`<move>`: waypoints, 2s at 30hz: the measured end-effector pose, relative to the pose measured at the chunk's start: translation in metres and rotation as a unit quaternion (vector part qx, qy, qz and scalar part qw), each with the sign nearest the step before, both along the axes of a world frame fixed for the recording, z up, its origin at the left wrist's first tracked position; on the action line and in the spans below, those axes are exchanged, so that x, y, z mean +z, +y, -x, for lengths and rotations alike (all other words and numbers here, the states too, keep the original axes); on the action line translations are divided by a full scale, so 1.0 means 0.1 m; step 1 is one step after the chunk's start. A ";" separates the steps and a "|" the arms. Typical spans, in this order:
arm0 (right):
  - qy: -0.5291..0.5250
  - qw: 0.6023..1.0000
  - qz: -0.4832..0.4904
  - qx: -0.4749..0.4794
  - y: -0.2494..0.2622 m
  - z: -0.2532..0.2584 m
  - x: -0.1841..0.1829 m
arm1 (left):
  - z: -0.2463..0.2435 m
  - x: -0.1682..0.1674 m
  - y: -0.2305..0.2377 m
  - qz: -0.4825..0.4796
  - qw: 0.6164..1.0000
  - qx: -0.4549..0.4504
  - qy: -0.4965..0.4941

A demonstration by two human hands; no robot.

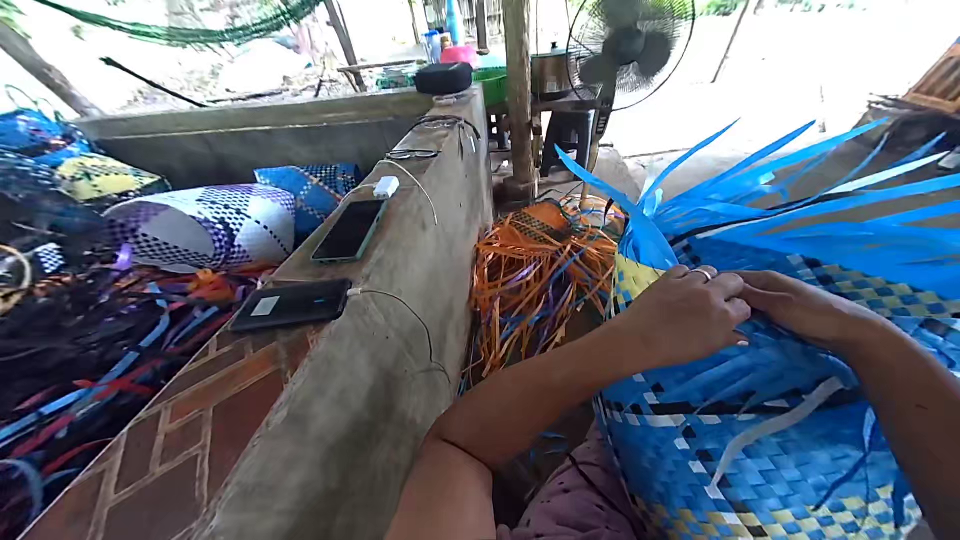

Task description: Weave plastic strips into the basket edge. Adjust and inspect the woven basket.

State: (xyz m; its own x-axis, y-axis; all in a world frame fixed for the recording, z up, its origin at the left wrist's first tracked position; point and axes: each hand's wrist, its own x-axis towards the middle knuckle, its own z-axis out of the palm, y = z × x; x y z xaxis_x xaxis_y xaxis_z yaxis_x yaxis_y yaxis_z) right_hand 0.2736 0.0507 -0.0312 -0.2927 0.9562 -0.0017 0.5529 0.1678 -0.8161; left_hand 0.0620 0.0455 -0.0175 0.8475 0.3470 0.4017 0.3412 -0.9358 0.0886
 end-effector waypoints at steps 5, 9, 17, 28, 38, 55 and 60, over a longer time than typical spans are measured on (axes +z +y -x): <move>-0.086 0.992 -0.073 0.061 -0.09 -0.23 -0.06 | 0.13 -0.18 -0.25 0.085 0.986 0.141 -0.008; -0.156 0.982 -0.088 0.061 -0.16 -0.05 -0.03 | 0.03 -0.28 -0.23 0.134 0.980 0.144 -0.027; -0.117 0.988 -0.095 -0.040 -0.03 -0.23 -0.15 | 0.21 -0.68 -0.14 0.160 0.973 0.070 -0.151; -0.010 0.998 -0.001 0.056 0.00 -0.10 -0.31 | 0.39 -0.45 0.07 0.250 0.960 0.060 -0.112; -0.075 0.995 0.065 0.024 -0.10 0.10 -0.10 | 0.14 -0.21 0.12 0.138 0.984 0.020 -0.108; -0.094 0.993 0.064 0.019 -0.11 -0.02 -0.15 | 0.26 -0.51 0.08 0.111 0.986 0.061 -0.108; -0.056 0.998 0.028 0.032 -0.07 -0.09 -0.25 | 0.33 -0.55 -0.08 0.210 0.961 0.179 0.005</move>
State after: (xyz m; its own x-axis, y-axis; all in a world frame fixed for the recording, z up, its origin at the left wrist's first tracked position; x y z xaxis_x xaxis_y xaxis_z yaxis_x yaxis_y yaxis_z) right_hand 0.2830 0.0439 -0.0561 -0.3490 0.9327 -0.0913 0.6307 0.1617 -0.7590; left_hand 0.0290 0.0374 -0.0722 0.6464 0.7469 0.1561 0.6372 -0.6409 0.4279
